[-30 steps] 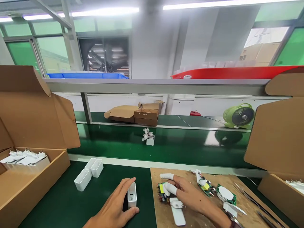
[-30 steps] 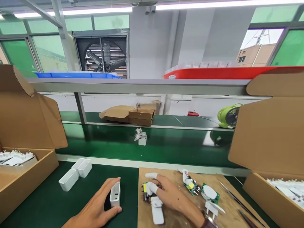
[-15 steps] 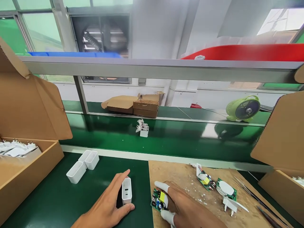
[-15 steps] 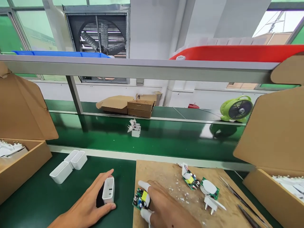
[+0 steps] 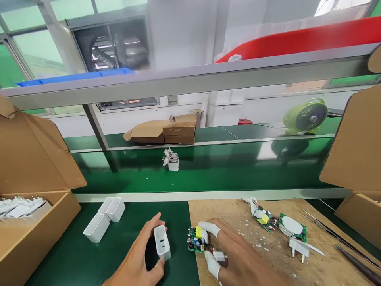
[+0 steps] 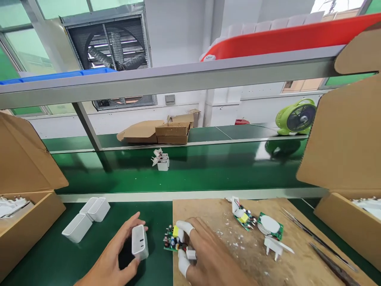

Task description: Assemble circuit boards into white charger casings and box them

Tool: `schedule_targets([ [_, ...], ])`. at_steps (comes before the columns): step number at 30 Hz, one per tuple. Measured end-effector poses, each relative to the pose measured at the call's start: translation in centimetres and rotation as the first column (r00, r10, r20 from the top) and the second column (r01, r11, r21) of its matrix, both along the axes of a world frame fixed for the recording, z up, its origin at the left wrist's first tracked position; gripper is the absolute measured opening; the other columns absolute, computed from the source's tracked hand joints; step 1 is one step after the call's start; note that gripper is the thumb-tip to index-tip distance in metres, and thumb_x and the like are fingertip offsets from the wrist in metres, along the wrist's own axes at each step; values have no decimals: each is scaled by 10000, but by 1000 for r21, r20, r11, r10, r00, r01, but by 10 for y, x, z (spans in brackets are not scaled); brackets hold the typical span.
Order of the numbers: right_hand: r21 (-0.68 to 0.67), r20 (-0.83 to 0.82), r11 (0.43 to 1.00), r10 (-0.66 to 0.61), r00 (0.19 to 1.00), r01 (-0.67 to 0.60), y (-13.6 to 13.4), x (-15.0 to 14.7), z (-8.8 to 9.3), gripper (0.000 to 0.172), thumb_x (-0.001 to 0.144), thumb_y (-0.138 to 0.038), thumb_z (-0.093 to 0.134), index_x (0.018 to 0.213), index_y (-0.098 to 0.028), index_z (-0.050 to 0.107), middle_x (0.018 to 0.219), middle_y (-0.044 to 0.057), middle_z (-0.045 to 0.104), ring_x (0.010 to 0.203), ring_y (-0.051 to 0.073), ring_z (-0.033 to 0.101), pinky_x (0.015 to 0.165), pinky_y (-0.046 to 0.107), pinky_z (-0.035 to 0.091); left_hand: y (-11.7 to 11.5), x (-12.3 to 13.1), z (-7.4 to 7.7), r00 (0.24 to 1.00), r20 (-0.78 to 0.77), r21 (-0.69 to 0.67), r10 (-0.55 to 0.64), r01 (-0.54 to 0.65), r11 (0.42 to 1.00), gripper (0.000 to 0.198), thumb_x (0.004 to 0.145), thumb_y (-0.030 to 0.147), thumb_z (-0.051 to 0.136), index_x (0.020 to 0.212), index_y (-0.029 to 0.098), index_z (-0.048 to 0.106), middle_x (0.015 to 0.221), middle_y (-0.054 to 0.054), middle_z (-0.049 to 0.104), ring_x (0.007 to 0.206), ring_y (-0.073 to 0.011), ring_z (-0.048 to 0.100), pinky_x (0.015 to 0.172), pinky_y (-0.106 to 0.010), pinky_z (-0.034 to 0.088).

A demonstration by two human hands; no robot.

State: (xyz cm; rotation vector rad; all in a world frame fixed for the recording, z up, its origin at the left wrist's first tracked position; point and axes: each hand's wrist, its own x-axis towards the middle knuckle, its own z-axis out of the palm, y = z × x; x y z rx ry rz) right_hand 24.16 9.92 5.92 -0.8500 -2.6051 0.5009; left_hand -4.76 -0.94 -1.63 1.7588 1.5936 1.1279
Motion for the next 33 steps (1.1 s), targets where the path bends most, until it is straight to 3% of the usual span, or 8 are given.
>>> schedule_targets([
  [4,108,-247,994,41,968,-14,-2,-11,-3,507,872,-74,476,1345,-252,522,1156,81,671,1028,248,694,843,399,634,2,4,-4,984,-38,-30,174,-175,984,968,851,305,838,1673,286,329,1429,-132,620,1128,-268,697,1063,-470,588],
  [8,162,-435,986,49,899,25,-6,-18,-10,532,943,-102,489,1448,-268,497,1288,111,638,1120,225,702,909,352,647,-1,0,12,999,-10,-182,32,-33,983,1256,646,320,1016,1690,326,318,1547,-141,569,1115,-274,687,1040,-460,596],
  [11,55,-466,996,89,880,-71,-13,-19,-12,566,945,-85,504,1479,-274,503,1331,118,625,1087,196,721,838,275,659,-1,3,20,997,-5,-237,-81,78,968,937,680,334,1002,1523,295,593,1429,-118,682,1238,-338,675,1131,-510,544],
  [15,-19,-419,993,98,902,-116,-27,-18,-11,668,909,-89,560,1540,-277,445,1394,127,641,1111,214,745,912,301,667,1,13,12,996,-85,-12,-21,20,1000,739,772,288,947,1451,276,656,1391,-123,684,1278,-330,670,1117,-446,570],
  [18,127,-334,991,93,938,-53,-32,-21,-12,668,904,-100,568,1541,-260,445,1414,137,664,1223,257,715,1011,355,643,0,16,3,979,-189,167,75,-43,985,723,831,253,902,1492,296,613,1374,-123,665,1259,-307,678,1073,-404,602],
  [21,296,-318,952,173,932,-76,-33,-25,-18,702,884,-115,548,1566,-239,434,1320,125,720,1155,275,733,985,378,646,0,15,1,962,-255,267,94,-23,963,614,920,307,834,1485,291,593,1338,-128,657,1219,-289,689,1012,-377,630],
  [25,352,-340,935,164,926,-36,-33,-30,-24,757,891,-84,475,1628,-213,361,1296,132,725,1119,296,728,974,419,627,0,15,4,952,-286,319,104,-8,948,578,954,325,805,1478,289,565,1312,-126,645,1185,-274,692,980,-360,639],
  [33,420,-295,906,194,935,-56,-33,-29,-31,734,912,-95,465,1634,-152,341,1259,144,740,1036,297,727,920,396,615,0,15,1,944,-324,341,70,47,939,591,948,152,709,1500,261,527,1315,-151,605,1189,-291,667,965,-394,633],
])
